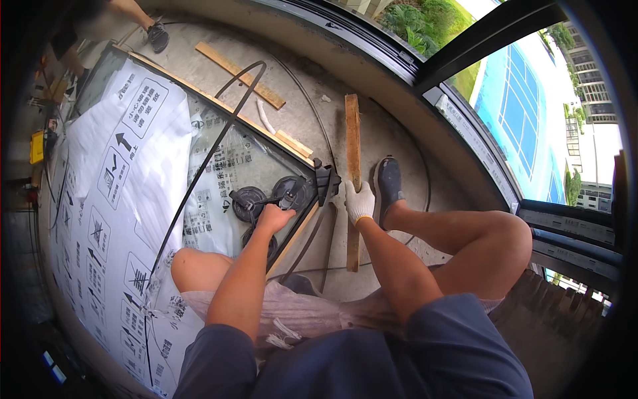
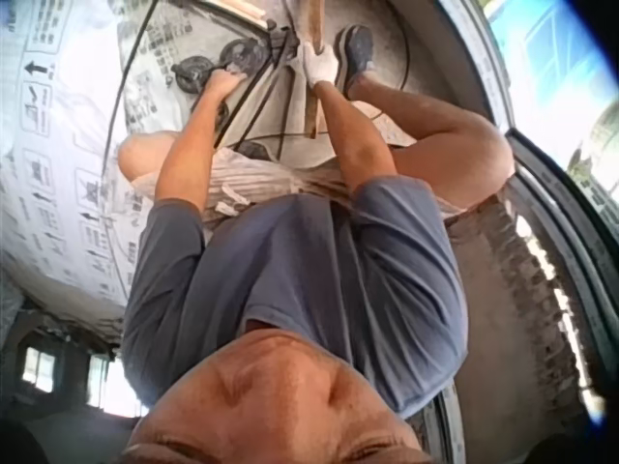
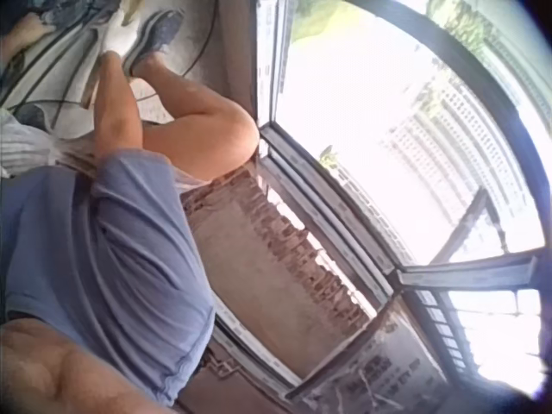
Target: Installing and securing a large glass window pane into a frame.
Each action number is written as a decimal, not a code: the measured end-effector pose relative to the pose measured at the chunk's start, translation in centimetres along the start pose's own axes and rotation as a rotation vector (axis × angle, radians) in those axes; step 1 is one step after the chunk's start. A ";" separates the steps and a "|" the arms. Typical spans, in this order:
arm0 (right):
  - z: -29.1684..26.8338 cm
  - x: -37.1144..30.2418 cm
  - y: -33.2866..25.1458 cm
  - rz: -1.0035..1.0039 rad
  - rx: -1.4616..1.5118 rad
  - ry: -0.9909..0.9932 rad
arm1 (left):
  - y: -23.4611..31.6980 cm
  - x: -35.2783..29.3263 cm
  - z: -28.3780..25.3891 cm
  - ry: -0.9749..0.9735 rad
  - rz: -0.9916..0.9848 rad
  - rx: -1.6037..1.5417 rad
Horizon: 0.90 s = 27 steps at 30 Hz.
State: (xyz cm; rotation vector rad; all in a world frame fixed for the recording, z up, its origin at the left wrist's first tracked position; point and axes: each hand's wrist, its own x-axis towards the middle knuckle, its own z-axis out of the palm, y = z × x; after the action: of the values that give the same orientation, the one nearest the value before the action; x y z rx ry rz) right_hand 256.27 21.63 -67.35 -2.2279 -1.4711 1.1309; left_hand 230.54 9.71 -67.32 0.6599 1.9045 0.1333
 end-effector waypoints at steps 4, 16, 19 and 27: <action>1.0 -1.8 2.6 0.220 0.189 -0.043 | -0.3 0.6 0.2 -0.015 -0.014 -0.003; 2.8 1.5 0.5 0.073 -0.253 -0.028 | -2.1 2.4 1.4 0.053 -0.013 -0.002; 2.1 2.8 -0.2 0.081 -0.324 -0.049 | -2.5 2.7 1.5 0.025 -0.020 -0.014; -4.1 10.1 -4.4 -0.218 -0.338 0.034 | -2.2 2.7 1.4 0.035 -0.009 -0.042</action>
State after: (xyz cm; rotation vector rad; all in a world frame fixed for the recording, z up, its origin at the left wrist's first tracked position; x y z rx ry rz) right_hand 258.19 33.23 -66.79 -2.2037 -1.9570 0.8229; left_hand 230.22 8.89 -70.95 0.6242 1.9331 0.1799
